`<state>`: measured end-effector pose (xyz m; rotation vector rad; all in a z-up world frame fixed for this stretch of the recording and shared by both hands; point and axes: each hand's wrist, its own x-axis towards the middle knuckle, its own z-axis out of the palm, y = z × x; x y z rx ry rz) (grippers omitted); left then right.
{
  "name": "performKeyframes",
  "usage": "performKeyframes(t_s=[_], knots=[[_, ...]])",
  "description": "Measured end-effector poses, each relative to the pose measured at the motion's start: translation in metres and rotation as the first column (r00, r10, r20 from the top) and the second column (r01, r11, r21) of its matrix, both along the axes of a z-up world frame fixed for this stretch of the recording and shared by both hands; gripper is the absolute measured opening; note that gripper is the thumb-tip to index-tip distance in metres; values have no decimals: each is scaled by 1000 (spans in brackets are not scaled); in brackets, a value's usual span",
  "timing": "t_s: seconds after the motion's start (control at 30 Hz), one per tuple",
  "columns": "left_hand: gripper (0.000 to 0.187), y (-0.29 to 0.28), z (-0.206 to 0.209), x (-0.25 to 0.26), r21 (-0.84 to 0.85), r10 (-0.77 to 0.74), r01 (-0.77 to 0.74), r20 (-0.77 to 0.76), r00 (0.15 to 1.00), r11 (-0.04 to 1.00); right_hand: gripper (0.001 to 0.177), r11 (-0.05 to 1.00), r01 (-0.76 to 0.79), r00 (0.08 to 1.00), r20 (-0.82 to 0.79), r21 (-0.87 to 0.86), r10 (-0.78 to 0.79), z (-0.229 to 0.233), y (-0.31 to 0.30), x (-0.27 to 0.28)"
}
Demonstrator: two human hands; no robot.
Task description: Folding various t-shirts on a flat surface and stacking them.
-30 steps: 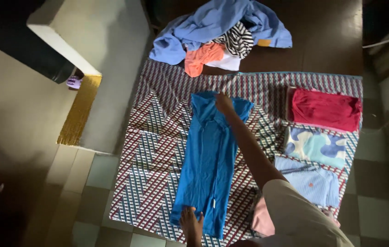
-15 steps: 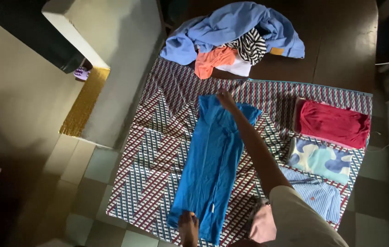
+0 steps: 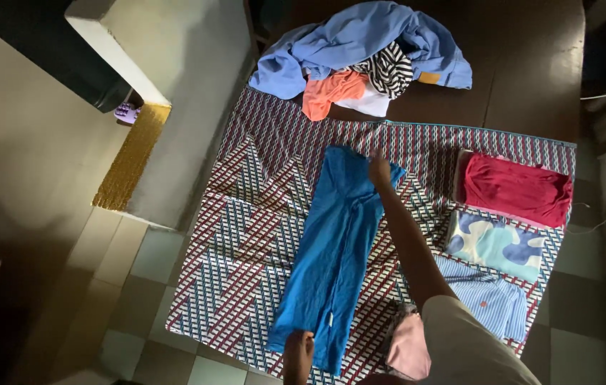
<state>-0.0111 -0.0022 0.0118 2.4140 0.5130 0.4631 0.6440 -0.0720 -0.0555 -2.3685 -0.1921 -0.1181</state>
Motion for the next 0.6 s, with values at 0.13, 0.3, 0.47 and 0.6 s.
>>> performKeyframes(t_s=[0.13, 0.3, 0.47, 0.6], knots=[[18, -3, 21, 11, -143, -125, 84, -307, 943, 986, 44, 964, -32, 984, 163, -263, 77, 69, -15, -59], [55, -6, 63, 25, 106, 46, -31, -140, 989, 994, 84, 684, -136, 905, 190, -717, 380, 152, 15, -168], [95, 0, 31, 32, 414, 93, -13, -175, 980, 910, 79, 848, -215, 873, 295, -485, 389, 78, 28, -184], [94, -4, 34, 32, 445, 99, -45, -99, 990, 894, 78, 844, -210, 877, 286, -494, 385, 79, 27, -186]])
